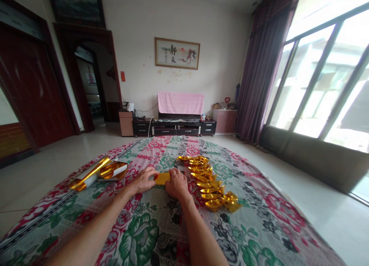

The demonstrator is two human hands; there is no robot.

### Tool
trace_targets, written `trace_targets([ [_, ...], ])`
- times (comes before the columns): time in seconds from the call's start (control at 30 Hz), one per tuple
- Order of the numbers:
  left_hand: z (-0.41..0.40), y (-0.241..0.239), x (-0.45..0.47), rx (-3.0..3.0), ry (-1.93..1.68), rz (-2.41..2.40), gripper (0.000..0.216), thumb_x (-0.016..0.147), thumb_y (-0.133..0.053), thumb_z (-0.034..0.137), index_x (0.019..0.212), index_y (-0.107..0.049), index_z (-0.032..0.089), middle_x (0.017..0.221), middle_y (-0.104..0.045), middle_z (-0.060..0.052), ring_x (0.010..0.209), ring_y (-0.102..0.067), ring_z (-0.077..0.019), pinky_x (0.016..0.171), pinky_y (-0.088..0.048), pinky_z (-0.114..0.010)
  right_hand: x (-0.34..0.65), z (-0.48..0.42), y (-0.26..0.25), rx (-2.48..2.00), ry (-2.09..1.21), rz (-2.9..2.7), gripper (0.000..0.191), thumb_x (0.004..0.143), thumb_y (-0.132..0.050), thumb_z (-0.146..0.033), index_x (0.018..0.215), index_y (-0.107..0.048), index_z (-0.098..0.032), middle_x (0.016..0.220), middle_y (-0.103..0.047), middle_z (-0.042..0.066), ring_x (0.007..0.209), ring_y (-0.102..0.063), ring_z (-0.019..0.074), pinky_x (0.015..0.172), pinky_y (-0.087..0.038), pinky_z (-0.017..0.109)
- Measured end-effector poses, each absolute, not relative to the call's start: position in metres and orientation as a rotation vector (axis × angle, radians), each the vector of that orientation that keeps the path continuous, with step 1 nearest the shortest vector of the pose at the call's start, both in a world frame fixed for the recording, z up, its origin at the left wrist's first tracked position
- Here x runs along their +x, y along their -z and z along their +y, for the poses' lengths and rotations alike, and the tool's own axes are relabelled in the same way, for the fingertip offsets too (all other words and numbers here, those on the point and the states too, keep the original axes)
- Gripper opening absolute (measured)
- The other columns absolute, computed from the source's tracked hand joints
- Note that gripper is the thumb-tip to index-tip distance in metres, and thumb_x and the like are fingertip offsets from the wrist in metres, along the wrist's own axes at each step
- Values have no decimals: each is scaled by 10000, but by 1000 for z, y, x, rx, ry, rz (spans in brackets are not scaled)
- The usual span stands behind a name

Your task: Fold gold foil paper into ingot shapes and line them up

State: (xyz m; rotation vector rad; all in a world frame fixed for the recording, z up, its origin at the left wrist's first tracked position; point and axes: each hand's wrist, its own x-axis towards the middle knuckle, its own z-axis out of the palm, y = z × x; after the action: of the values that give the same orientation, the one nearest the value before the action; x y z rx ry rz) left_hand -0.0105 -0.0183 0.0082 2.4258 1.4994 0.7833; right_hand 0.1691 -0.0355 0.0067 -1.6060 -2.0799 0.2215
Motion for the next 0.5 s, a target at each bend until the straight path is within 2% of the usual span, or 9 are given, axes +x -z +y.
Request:
trace_targets([
  [0.1, -17, -6, -14, 2437, -806, 1467, 350, 610, -486, 133, 938, -604, 169, 989, -556, -61, 974, -505, -195, 889, -388, -312, 168, -34, -6, -1657, -208, -2033, 460, 697, -470, -267, 1150, -456, -191, 1233, -458, 83, 1098, -429, 229, 914, -273, 357],
  [0.27, -21, -7, -17, 2414, -845, 1404, 496, 599, -478, 132, 1089, -548, 160, 1086, -548, -77, 1034, -494, -208, 936, -366, -323, 165, -38, -8, -1658, -155, -2021, 368, 691, -481, -283, 1038, -552, -180, 1222, -461, 86, 1076, -439, 241, 914, -285, 354],
  [0.37, -22, -7, -18, 2346, -873, 1413, 535, 594, -478, 127, 1126, -533, 146, 1164, -524, -95, 1088, -471, -219, 966, -345, -329, 165, -39, -8, -1642, -142, -2023, 365, 691, -482, -270, 1037, -565, -190, 1192, -483, 78, 1060, -452, 232, 908, -295, 350],
  [0.5, -22, -8, -19, 2237, -909, 1439, 599, 582, -449, 91, 1178, -497, 122, 1147, -549, -99, 1020, -516, -203, 912, -396, -314, 166, -38, -7, -1618, -131, -2004, 369, 675, -499, -255, 1030, -578, -194, 1158, -510, 74, 1033, -471, 225, 895, -314, 339],
])
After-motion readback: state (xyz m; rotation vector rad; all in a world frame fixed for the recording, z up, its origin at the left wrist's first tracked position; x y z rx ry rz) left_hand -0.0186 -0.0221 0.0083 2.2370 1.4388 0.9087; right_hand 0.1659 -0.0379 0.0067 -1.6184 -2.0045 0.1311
